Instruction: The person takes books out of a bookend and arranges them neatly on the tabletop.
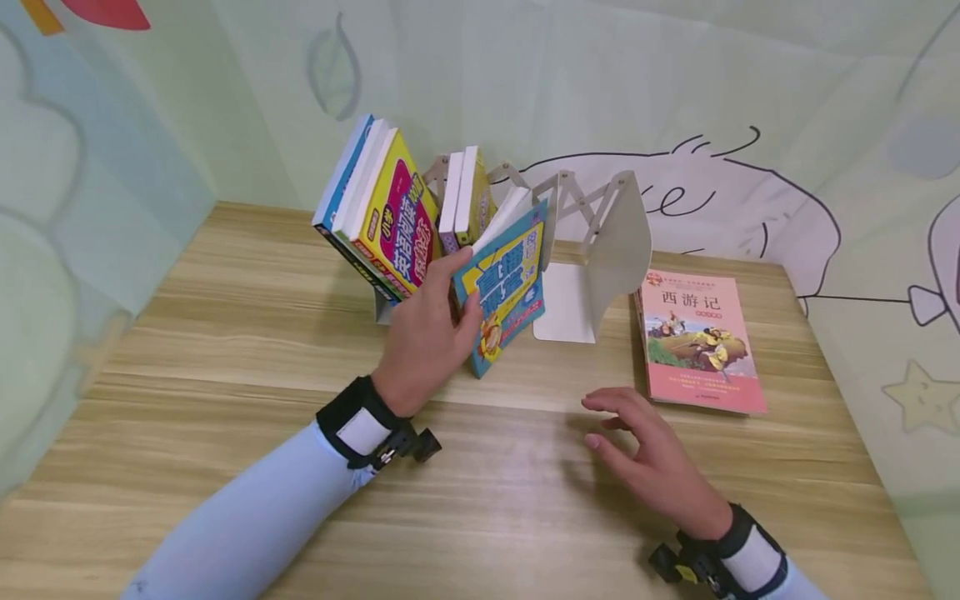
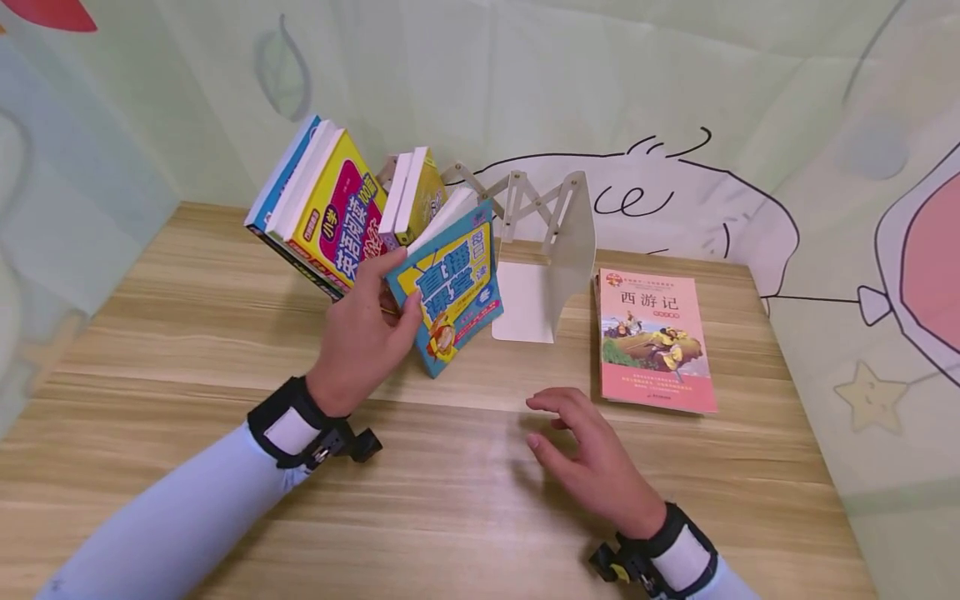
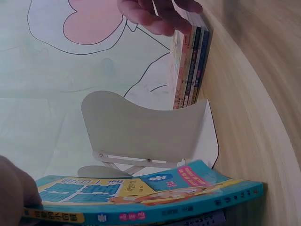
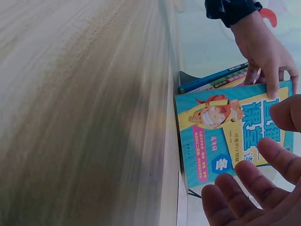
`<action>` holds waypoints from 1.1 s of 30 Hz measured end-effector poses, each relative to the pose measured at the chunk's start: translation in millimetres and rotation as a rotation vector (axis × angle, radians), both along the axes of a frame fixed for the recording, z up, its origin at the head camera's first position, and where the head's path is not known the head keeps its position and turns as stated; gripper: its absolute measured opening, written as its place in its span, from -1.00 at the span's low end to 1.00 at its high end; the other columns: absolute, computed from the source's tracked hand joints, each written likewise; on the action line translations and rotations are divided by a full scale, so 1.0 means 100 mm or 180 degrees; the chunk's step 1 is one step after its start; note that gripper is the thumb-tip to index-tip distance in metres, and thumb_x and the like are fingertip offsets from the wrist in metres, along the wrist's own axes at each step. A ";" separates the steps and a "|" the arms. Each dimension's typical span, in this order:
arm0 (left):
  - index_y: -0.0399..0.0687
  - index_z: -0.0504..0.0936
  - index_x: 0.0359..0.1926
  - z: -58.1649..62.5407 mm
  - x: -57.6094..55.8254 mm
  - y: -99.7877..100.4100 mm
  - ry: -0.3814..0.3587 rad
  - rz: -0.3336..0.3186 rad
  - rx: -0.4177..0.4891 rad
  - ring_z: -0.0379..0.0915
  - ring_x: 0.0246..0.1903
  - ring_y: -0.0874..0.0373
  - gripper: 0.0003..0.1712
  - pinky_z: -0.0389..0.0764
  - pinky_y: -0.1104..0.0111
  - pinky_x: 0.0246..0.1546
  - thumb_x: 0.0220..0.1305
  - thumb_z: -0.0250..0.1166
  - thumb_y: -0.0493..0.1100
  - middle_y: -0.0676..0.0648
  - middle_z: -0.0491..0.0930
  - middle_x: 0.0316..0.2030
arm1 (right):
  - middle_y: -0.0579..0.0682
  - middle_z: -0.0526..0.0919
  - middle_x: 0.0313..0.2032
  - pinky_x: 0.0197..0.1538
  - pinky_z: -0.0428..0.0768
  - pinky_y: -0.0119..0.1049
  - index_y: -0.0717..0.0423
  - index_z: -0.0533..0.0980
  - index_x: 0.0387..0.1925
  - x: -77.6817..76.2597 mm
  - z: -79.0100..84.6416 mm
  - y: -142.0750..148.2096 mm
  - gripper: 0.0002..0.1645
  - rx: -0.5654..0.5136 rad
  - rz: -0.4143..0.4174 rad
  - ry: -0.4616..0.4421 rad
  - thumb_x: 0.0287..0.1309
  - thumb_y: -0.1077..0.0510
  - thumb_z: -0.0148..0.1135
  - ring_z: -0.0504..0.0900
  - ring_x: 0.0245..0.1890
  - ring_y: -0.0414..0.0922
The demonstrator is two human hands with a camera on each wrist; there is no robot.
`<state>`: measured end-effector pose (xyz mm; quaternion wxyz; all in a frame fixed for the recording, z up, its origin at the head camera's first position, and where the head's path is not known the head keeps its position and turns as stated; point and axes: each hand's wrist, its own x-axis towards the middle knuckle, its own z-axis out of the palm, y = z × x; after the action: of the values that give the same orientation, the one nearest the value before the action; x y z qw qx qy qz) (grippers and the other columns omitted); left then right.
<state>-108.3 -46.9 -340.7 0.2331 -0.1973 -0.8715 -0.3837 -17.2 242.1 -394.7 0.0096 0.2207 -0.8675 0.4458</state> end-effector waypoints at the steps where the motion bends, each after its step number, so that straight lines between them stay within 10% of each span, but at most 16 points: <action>1: -0.22 0.26 0.37 0.00 0.02 -0.01 -0.0018 -0.0028 0.0039 0.56 -0.53 0.13 -0.38 0.50 0.46 -0.61 0.37 0.26 -0.27 -0.28 0.67 -0.12 | -0.03 0.56 0.13 0.07 0.66 -0.27 0.00 0.49 0.17 0.00 0.00 0.00 -0.53 0.0011 0.0007 0.0001 0.26 0.30 0.31 0.51 0.14 -0.21; 15: -0.14 0.22 0.40 0.03 0.23 -0.14 -0.0114 -0.0309 0.0330 0.49 -0.53 0.24 -0.32 0.52 0.48 -0.58 0.34 0.28 -0.30 -0.21 0.68 -0.18 | 0.05 0.55 0.18 0.12 0.64 -0.26 0.02 0.44 0.22 -0.02 0.02 0.01 -0.51 -0.0001 -0.0214 -0.0298 0.29 0.22 0.30 0.53 0.15 0.02; 30: -0.08 0.25 0.37 0.03 0.37 -0.13 -0.0803 -0.1492 0.1063 0.61 -0.37 0.19 -0.31 0.69 0.35 -0.46 0.29 0.32 -0.37 -0.19 0.69 0.01 | -0.12 0.37 0.30 0.21 0.51 -0.40 -0.17 0.10 0.47 -0.05 0.14 -0.07 -0.19 -0.0274 -0.0448 -0.0484 0.33 0.18 0.27 0.41 0.24 -0.17; 33: -0.07 0.26 0.36 0.02 0.41 -0.13 -0.0969 -0.1623 0.1101 0.61 -0.36 0.18 -0.34 0.69 0.33 -0.45 0.31 0.29 -0.37 -0.17 0.69 0.01 | -0.10 0.41 0.29 0.28 0.52 -0.16 -0.22 0.06 0.50 -0.04 0.14 -0.08 -0.18 -0.0264 -0.0433 -0.0657 0.37 0.11 0.24 0.47 0.24 -0.12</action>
<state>-67.3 -60.0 -338.3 0.0270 -0.3068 -0.7410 -0.5967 -21.1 234.2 -380.6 -0.0405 0.1136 -0.8576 0.4999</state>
